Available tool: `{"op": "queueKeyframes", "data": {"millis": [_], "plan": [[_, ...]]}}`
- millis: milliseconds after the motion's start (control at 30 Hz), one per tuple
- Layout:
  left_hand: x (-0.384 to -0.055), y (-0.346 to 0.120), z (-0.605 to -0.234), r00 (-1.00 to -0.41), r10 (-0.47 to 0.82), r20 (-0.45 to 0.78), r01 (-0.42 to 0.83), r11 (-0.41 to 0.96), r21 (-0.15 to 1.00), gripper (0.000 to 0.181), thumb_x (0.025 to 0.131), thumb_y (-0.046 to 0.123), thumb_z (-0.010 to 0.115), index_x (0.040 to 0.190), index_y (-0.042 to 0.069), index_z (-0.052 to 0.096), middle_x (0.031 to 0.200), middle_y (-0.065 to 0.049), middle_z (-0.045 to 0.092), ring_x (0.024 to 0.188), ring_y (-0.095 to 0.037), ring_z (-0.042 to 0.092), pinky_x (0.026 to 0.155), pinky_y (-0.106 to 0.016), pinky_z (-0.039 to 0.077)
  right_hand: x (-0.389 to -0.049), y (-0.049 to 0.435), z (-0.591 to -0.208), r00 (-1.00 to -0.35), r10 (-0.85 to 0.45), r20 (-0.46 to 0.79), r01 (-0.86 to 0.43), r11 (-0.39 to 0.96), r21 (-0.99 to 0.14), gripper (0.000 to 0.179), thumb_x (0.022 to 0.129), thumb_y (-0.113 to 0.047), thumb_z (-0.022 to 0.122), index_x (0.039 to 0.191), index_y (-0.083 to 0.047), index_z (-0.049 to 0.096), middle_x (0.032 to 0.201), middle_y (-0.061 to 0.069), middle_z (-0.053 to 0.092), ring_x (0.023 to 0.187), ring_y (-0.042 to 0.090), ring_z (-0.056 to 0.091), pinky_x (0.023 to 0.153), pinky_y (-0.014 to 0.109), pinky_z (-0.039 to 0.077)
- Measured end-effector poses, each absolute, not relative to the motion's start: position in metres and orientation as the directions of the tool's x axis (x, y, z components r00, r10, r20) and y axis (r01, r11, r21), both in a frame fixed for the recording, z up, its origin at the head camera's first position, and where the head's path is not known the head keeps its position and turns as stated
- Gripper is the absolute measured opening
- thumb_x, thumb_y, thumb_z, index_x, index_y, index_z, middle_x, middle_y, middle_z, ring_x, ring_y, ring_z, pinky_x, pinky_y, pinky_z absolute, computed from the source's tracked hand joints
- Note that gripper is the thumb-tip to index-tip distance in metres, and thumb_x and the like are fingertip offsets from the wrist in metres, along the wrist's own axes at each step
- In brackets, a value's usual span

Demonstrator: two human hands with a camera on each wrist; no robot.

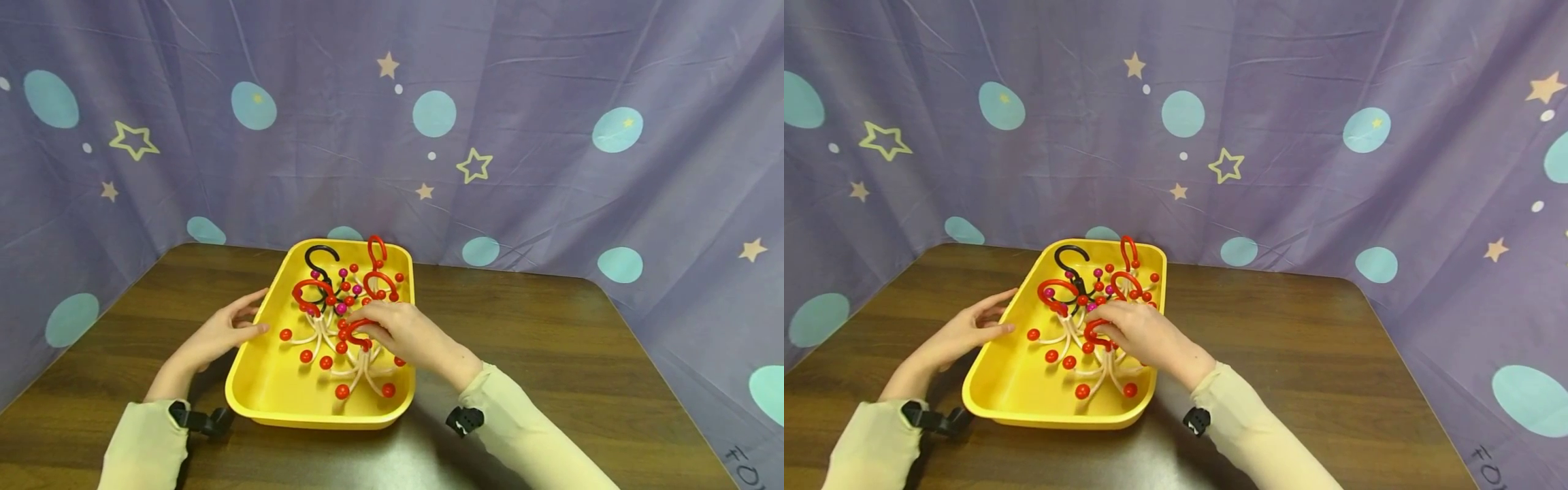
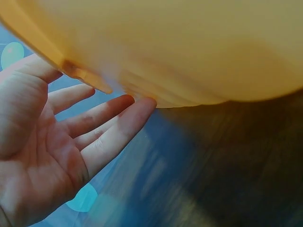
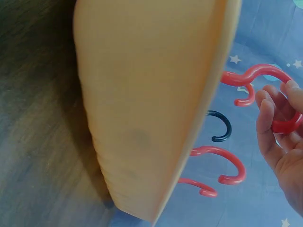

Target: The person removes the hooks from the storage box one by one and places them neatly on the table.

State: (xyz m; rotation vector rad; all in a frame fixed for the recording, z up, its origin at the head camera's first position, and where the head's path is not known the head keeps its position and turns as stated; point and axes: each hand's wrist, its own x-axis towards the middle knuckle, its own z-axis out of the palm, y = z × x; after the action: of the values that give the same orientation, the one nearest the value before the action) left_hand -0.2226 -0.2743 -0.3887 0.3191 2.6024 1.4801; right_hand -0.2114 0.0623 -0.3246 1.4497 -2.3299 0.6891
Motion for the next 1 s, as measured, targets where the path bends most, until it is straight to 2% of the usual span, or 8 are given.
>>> {"op": "queueKeyframes", "data": {"millis": [267,500,767,1000], "plan": [[-0.223,-0.274,-0.389,-0.970,0.244,-0.009,0.114,0.485,0.867,0.073,0.086,0.024,0.062,0.145,0.011,0.021,0.125,-0.029,0.043,0.094,-0.023,0.056,0.070,-0.033,0.052,-0.209,0.064,-0.313,-0.434,-0.734,0.523,-0.901,0.359,-0.244,0.018,0.087,-0.012,0.061,0.105,-0.012,0.065,0.102,-0.005,0.065,0.096,0.004,0.058,0.088,0.016,0.043],[-0.223,-0.275,-0.391,-0.970,0.242,-0.010,0.106,0.462,0.880,0.073,0.086,0.023,0.062,0.145,0.011,0.021,0.125,-0.029,0.043,0.091,-0.018,0.056,0.069,-0.033,0.052,-0.208,0.068,-0.301,-0.444,-0.721,0.532,-0.896,0.341,-0.284,0.017,0.087,-0.012,0.061,0.103,-0.011,0.065,0.095,-0.005,0.065,0.082,0.002,0.056,0.075,0.014,0.045],[-0.223,-0.274,-0.393,-0.969,0.247,-0.008,0.105,0.440,0.892,0.073,0.086,0.022,0.062,0.145,0.010,0.021,0.125,-0.029,0.042,0.091,-0.018,0.056,0.069,-0.033,0.052,-0.210,0.084,-0.286,-0.451,-0.680,0.578,-0.892,0.326,-0.313,0.019,0.087,-0.007,0.060,0.105,-0.009,0.065,0.098,-0.001,0.066,0.075,0.003,0.055,0.069,0.016,0.046],[-0.223,-0.274,-0.393,-0.969,0.249,-0.009,0.104,0.437,0.893,0.073,0.087,0.021,0.061,0.146,0.010,0.020,0.125,-0.029,0.042,0.090,-0.019,0.057,0.069,-0.033,0.052,-0.211,0.100,-0.276,-0.483,-0.648,0.588,-0.875,0.374,-0.307,0.018,0.085,-0.007,0.061,0.102,-0.010,0.066,0.085,-0.003,0.064,0.065,0.003,0.051,0.060,0.016,0.044]]}}
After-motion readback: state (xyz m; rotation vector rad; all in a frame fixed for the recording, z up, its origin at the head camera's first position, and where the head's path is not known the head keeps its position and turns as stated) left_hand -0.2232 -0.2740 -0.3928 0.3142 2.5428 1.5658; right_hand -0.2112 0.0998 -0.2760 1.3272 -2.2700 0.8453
